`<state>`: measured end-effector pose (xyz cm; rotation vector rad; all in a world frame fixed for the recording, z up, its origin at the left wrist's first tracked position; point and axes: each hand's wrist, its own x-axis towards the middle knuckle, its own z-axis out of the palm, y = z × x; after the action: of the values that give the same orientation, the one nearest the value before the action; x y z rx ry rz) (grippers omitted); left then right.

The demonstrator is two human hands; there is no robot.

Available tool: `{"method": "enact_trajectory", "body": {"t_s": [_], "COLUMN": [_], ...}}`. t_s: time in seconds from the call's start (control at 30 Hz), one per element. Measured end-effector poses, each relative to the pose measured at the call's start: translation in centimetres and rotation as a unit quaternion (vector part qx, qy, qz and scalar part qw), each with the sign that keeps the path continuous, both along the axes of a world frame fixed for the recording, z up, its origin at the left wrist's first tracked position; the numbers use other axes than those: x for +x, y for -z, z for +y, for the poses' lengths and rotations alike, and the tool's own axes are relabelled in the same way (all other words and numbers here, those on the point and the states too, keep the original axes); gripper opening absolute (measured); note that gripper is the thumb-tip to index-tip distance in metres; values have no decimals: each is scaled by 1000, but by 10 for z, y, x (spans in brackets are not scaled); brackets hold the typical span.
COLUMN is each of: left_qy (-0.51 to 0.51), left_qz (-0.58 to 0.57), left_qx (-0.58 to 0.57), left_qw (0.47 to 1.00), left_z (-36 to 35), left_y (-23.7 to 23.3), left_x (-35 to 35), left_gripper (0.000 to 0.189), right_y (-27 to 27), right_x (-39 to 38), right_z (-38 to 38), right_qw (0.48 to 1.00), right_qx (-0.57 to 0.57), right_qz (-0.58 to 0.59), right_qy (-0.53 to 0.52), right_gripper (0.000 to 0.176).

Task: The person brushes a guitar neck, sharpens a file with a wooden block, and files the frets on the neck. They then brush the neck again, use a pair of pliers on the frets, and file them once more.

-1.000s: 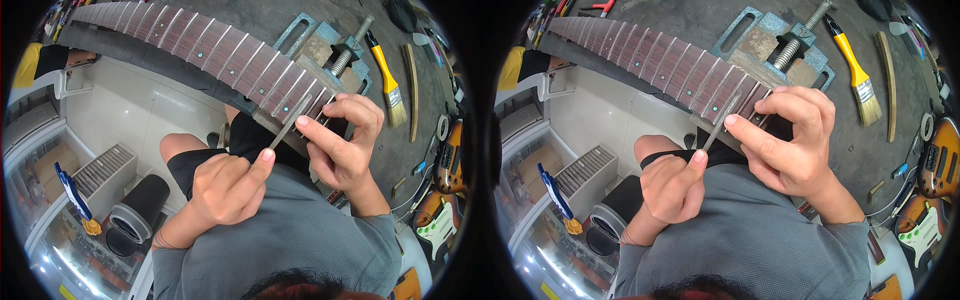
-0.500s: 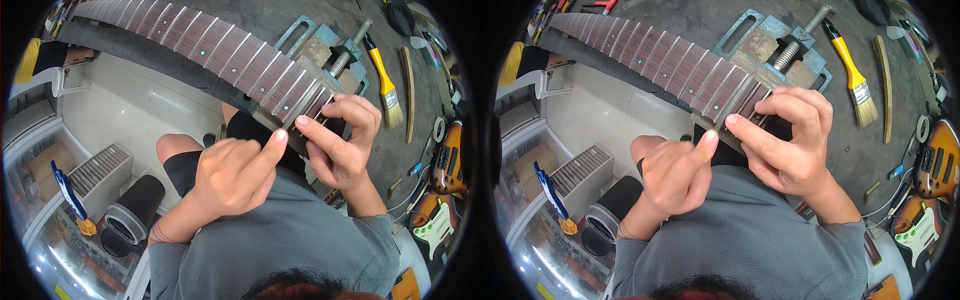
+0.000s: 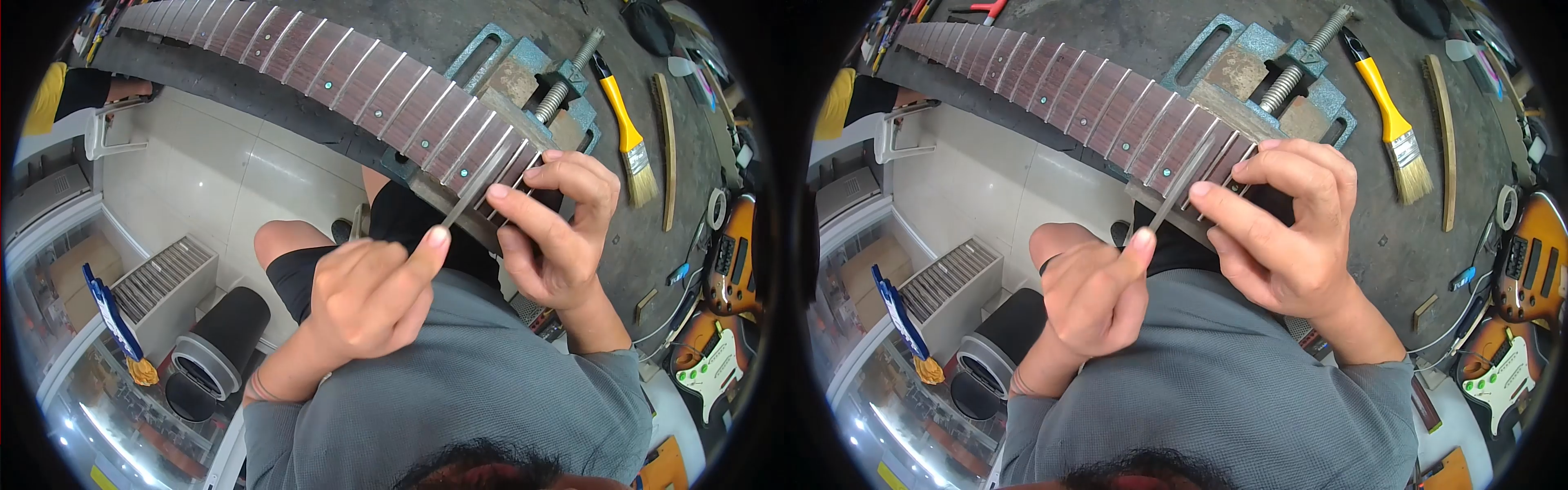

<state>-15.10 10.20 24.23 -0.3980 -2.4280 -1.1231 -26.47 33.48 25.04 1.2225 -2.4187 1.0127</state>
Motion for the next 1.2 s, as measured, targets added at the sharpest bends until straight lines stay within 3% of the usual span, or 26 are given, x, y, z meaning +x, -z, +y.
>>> {"method": "enact_trajectory", "body": {"t_s": [0.07,0.17,0.27,0.3,0.37,0.43,0.53,0.63,0.73,0.8,1.2], "left_qy": [17,41,81,83,89,112,133,84,22,13,25], "left_qz": [27,65,109,125,45,-75,-123,-36,14,3,-12], "left_qx": [-1,6,-28,-49,64,200,240,141,69,45,41], "left_qw": [999,997,990,987,993,970,954,986,997,999,999], "left_z": [1,10,7,6,11,12,10,6,2,4,-4], "left_y": [-3,-4,-4,0,-3,-10,-10,-10,-6,-5,5], "left_x": [-11,-11,-8,-10,-14,-16,-18,-26,-28,-27,-5], "left_gripper": [58,60,60,58,52,45,38,40,38,38,40], "right_y": [4,11,9,8,4,5,6,6,4,-5,4], "right_x": [0,-4,-2,-7,-7,-9,-5,3,-1,3,5], "right_z": [1,8,13,19,19,20,19,4,14,10,-2], "right_qw": [999,977,923,928,924,920,900,914,990,999,999], "right_qx": [-23,-177,-285,-264,-263,-273,-300,-301,-119,-30,-26], "right_qz": [-19,-118,-259,-259,-273,-275,-312,-270,-62,-24,46], "right_qy": [14,16,-12,-35,-50,-63,-56,34,34,-11,-1], "right_gripper": [47,51,39,35,18,18,22,34,41,37,51]}}
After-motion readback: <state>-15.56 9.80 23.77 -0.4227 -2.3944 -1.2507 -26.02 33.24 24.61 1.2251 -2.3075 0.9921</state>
